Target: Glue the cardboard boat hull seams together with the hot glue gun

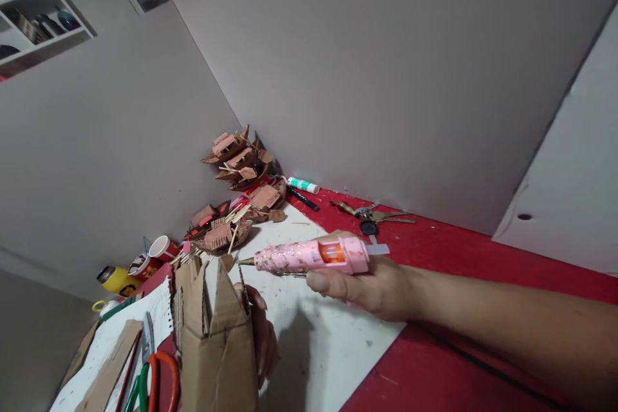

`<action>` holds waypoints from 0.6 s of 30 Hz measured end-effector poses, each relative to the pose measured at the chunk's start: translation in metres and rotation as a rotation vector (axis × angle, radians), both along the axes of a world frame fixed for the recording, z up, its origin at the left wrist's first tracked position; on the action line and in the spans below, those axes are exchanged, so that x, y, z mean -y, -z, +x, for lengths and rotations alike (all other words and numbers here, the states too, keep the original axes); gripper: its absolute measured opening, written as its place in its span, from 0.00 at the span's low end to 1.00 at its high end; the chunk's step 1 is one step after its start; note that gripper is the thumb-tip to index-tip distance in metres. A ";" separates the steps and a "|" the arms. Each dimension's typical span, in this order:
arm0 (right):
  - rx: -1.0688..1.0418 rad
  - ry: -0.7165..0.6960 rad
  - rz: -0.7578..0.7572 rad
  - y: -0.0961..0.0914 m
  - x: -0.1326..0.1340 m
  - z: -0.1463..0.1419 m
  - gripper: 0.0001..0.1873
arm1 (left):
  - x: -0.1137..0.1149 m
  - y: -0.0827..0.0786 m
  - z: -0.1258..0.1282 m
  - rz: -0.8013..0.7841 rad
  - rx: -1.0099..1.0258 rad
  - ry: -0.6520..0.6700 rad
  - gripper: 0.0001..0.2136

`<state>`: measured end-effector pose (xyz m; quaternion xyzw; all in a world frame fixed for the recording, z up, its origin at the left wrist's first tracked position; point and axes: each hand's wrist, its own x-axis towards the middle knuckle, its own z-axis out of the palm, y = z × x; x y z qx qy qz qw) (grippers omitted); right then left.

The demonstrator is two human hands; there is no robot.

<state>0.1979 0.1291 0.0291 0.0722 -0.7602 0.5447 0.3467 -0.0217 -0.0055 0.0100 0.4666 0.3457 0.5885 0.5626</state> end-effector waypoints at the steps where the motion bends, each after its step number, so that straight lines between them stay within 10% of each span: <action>1: 0.001 -0.001 -0.001 0.000 0.001 0.000 0.21 | -0.002 0.002 -0.001 0.015 0.005 0.026 0.15; 18: 0.034 0.028 -0.036 -0.004 0.005 0.001 0.23 | -0.004 0.002 0.003 0.034 -0.012 0.085 0.15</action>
